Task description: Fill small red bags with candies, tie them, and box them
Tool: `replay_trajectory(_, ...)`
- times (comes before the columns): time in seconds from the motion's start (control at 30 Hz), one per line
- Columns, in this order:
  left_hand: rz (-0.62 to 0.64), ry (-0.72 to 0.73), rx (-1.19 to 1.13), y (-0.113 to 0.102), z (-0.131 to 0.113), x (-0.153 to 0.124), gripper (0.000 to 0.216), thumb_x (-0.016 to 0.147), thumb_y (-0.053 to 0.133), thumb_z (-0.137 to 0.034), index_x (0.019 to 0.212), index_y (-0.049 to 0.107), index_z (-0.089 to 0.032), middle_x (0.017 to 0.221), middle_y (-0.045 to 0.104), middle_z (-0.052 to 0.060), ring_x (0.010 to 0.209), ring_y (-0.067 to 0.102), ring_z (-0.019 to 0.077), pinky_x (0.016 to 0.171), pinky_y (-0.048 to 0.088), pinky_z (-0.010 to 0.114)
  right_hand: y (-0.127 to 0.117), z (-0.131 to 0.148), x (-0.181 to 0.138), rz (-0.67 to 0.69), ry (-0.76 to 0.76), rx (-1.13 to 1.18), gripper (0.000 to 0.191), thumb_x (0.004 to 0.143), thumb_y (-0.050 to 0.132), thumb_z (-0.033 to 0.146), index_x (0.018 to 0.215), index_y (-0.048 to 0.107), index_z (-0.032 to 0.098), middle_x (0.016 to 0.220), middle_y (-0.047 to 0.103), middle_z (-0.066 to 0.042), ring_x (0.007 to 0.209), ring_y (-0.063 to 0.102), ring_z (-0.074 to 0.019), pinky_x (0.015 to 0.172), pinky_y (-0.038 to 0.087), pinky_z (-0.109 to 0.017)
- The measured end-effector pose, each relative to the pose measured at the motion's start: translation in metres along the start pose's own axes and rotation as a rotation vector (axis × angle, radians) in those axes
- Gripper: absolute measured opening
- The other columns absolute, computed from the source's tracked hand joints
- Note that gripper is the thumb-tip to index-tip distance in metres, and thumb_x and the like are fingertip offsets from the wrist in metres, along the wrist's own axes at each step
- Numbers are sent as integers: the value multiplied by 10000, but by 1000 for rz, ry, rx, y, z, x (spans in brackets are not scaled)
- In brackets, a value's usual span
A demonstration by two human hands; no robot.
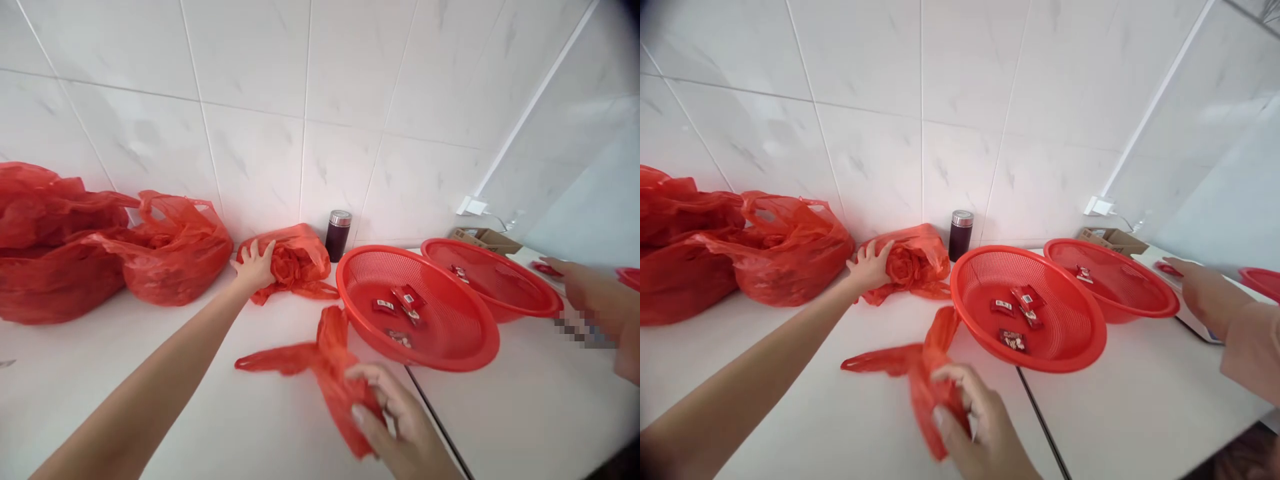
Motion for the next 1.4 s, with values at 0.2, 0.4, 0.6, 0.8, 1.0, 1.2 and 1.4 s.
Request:
replay_trajectory(0.2, 117, 324, -341, -35, -67, -115, 389, 831, 556, -316, 1214, 578, -255, 1323, 568, 68, 1191, 546, 283, 985, 437, 414, -28, 7, 5, -144, -36, 150, 303, 875, 588, 404, 1127, 528, 248, 737, 543, 27, 585, 471, -105, 545, 423, -208)
replay_trajectory(0.4, 230, 248, -577, 30, -78, -197, 390, 809, 589, -332, 1195, 591, -276, 1170, 674, 43, 1058, 622, 264, 901, 481, 383, -18, 9, -4, -108, -60, 356, 269, 878, 599, 370, 1101, 506, 252, 664, 511, 58, 521, 424, -77, 518, 402, -198)
replay_trajectory(0.6, 49, -77, -557, 21, 11, -161, 295, 653, 542, -112, 878, 666, -256, 971, 688, 58, 1002, 604, 320, 898, 452, 479, -46, 8, -17, -165, -112, 179, 142, 871, 589, 333, 969, 587, 230, 669, 497, 45, 564, 461, -90, 536, 410, -206)
replay_trajectory(0.8, 218, -199, -919, -1, 42, -176, 322, 686, 578, -243, 1007, 583, -208, 868, 700, 45, 755, 688, 215, 657, 549, 340, -94, 34, -37, -566, -262, -426, 181, 884, 530, 278, 983, 674, 227, 1059, 592, -73, 999, 581, -219, 883, 477, -382)
replay_trajectory(1.0, 438, -263, -1354, 7, -3, -206, 344, 712, 681, -275, 1015, 521, -237, 710, 650, -32, 515, 584, 112, 469, 441, 201, 6, 102, -49, -257, -730, -529, 330, 864, 437, 69, 1070, 625, 245, 925, 633, -57, 872, 617, -192, 750, 504, -320)
replay_trajectory(1.2, 787, -239, -1543, 18, -29, -248, 316, 674, 754, -273, 889, 526, -231, 707, 612, -36, 527, 546, 82, 466, 421, 168, 62, 47, 13, 203, -505, -900, 388, 807, 480, 23, 1143, 620, 158, 1055, 669, -117, 973, 621, -249, 828, 474, -373)
replay_trajectory(1.4, 332, -451, -1653, 4, 55, -239, 316, 598, 696, -250, 881, 559, -238, 538, 377, -112, 350, 70, -23, 303, 134, 97, 40, 11, 16, 451, -316, -1147, 771, 650, 680, 54, 1368, 507, 274, 1206, 640, -125, 988, 640, -317, 859, 458, -432)
Point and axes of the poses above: each hand's wrist, its own x-axis towards the middle knuckle, its own y-axis out of the palm, z = x × y, the point moved 10 cm from there along x, towards the middle knuckle
